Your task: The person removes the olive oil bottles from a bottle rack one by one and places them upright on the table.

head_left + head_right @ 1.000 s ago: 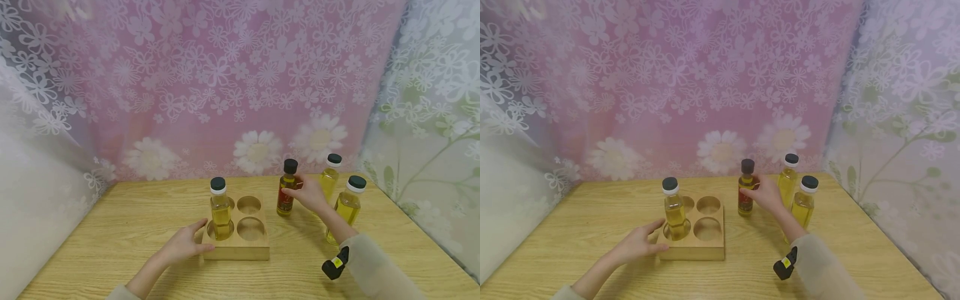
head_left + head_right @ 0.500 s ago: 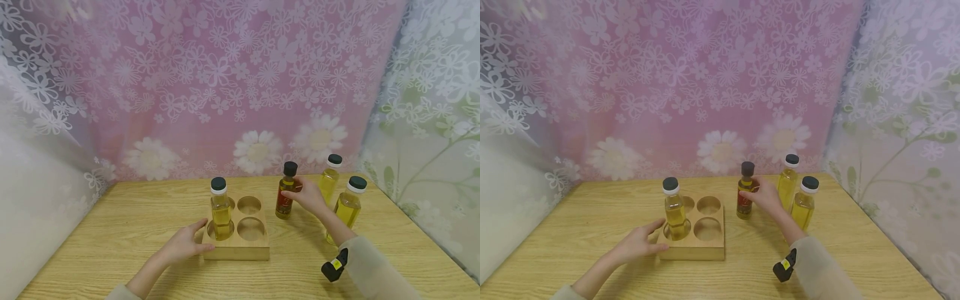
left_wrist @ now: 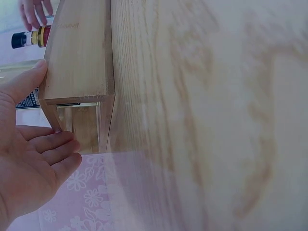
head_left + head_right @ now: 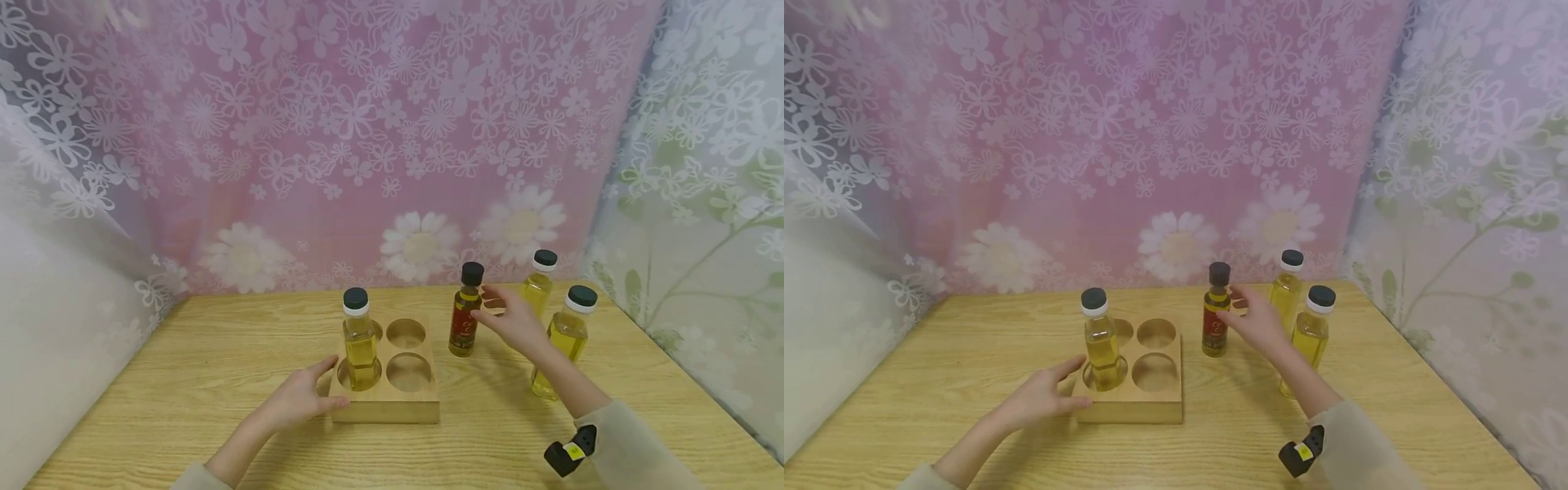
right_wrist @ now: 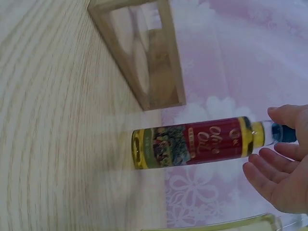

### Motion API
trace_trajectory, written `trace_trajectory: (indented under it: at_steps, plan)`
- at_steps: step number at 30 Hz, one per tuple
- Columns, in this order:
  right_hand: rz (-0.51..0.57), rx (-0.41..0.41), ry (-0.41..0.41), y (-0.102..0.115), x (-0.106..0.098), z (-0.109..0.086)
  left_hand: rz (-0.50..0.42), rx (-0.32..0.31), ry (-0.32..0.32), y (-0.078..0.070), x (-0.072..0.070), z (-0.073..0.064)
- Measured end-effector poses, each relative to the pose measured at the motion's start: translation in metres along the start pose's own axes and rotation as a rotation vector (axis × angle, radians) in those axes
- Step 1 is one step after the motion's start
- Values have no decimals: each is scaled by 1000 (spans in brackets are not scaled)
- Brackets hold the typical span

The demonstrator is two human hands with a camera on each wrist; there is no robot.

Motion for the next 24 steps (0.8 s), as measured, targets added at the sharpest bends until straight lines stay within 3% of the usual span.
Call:
trace_trajectory:
  at_steps: [8,24]
  plan:
    - [10,-88,-59,35,-7,-17,13,7,-8,0,0,0]
    - [153,-180,124,96,31,-9,1,-16,-8,0,1,-1]
Point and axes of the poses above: each hand's wrist, its own z-axis towards the middle knuckle, its own x-axis out of the palm, y = z × x, the point moved 6 cm from there along z, towards the middle knuckle, and after that the axes turned 9 degrees about -z, right-handed, at the moved point
